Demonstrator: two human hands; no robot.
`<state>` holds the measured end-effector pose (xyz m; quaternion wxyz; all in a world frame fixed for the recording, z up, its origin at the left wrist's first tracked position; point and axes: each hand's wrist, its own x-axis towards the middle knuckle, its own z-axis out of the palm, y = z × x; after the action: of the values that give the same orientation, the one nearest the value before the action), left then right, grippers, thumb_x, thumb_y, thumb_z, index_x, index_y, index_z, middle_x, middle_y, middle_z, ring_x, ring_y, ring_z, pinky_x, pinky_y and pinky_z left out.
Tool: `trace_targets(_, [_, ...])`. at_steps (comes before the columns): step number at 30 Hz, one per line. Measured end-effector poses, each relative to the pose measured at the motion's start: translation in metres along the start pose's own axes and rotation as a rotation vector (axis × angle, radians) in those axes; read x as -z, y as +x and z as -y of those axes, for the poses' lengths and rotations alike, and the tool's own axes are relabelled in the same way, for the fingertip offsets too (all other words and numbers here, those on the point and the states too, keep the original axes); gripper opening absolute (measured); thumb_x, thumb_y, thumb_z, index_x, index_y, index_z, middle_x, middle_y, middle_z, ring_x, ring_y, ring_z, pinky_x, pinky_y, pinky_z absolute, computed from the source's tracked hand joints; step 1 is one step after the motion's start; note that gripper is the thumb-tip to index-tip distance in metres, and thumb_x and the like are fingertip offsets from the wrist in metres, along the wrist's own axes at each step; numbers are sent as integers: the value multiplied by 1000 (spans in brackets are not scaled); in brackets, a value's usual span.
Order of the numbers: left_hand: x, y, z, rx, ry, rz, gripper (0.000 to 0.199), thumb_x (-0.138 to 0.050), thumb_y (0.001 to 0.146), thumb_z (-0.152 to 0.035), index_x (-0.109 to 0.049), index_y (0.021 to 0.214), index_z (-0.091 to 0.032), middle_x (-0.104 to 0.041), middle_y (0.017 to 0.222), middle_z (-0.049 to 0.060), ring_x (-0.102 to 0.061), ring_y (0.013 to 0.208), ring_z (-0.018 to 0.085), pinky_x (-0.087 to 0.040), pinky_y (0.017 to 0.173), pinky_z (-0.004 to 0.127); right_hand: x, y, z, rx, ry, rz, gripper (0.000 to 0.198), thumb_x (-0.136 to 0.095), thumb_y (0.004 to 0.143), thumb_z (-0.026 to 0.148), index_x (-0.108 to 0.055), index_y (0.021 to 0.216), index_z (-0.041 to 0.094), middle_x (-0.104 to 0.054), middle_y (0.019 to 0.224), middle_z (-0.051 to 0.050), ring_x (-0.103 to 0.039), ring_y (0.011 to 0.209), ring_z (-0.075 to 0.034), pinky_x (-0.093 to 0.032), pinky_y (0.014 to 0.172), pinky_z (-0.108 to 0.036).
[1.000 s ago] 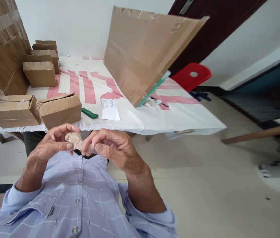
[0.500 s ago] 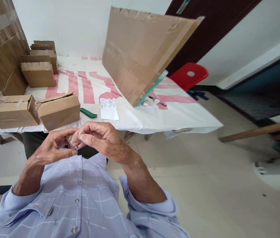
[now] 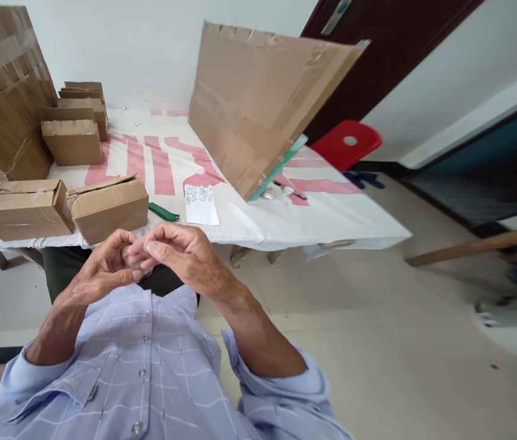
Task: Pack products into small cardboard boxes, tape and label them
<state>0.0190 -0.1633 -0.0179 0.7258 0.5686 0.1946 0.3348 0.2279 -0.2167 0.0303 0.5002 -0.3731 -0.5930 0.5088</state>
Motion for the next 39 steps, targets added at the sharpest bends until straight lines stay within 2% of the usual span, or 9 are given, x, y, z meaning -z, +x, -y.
trace_targets(4, [0, 1, -2, -17, -43, 41, 39, -92, 86, -32, -64, 111, -21, -60, 82, -3, -51, 66, 9, -44, 60, 22, 1, 2, -2, 19, -3, -38, 30, -77, 102, 48, -77, 94, 19, -85, 105, -10, -83, 98, -21, -72, 84, -35])
trace_targets(8, [0, 1, -2, -39, 13, -14, 51, -93, 86, -38, -69, 127, -21, -63, 86, -1, -55, 66, 9, -48, 61, 23, 2, 1, -6, 29, 10, -59, 30, -76, 102, 48, -76, 94, 19, -85, 106, -9, -83, 101, -20, -72, 85, -34])
trace_targets(11, [0, 1, -1, -74, 44, -97, 58, -95, 85, -38, -65, 133, -23, -61, 82, -4, -56, 65, 9, -47, 59, 21, 1, 0, -9, 24, 23, -76, 32, -77, 101, 50, -75, 93, 20, -85, 105, -9, -83, 99, -20, -72, 83, -35])
trace_targets(17, [2, 0, -2, -100, -43, -170, 39, -97, 82, -32, -70, 107, -18, -67, 84, -1, -60, 68, 9, -46, 59, 19, 0, -2, -13, 28, 64, -84, 31, -77, 101, 49, -73, 91, 20, -85, 105, -9, -83, 96, -19, -72, 82, -33])
trace_targets(24, [7, -8, -9, -25, 28, -180, 49, -91, 88, -38, -79, 132, -23, -77, 100, 4, -66, 79, 14, -55, 70, 25, 0, -6, -15, 74, -16, -121, 33, -76, 101, 52, -74, 95, 19, -85, 105, -10, -82, 83, -18, -70, 71, -31])
trace_targets(29, [7, -12, -15, 56, -6, -54, 51, -90, 88, -41, -79, 133, -21, -72, 83, 2, -64, 66, 13, -57, 66, 28, -3, -9, -13, 256, -258, -215, 23, -70, 106, 41, -77, 97, 22, -83, 94, -6, -79, 83, -18, -69, 76, -32])
trace_targets(33, [4, -12, -18, 127, 1, -29, 50, -90, 86, -43, -80, 128, -18, -66, 77, 0, -60, 60, 11, -52, 55, 25, -3, -12, -12, 590, -566, -247, 12, -65, 106, 23, -76, 101, 26, -82, 93, -5, -80, 88, -21, -68, 81, -37])
trace_targets(36, [2, -11, -19, 173, 50, -23, 52, -88, 86, -44, -80, 128, -16, -66, 76, -1, -57, 57, 11, -51, 52, 24, 0, -13, -13, 782, -729, -205, 16, -68, 102, 15, -76, 107, 29, -83, 98, -5, -79, 86, -21, -68, 77, -36])
trace_targets(39, [-1, -10, -21, 194, 86, -6, 51, -87, 86, -42, -79, 129, -16, -65, 73, -1, -55, 55, 10, -50, 51, 24, 6, -15, -14, 773, -808, -127, 13, -72, 101, 20, -76, 103, 32, -82, 101, -4, -77, 86, -22, -67, 76, -38])
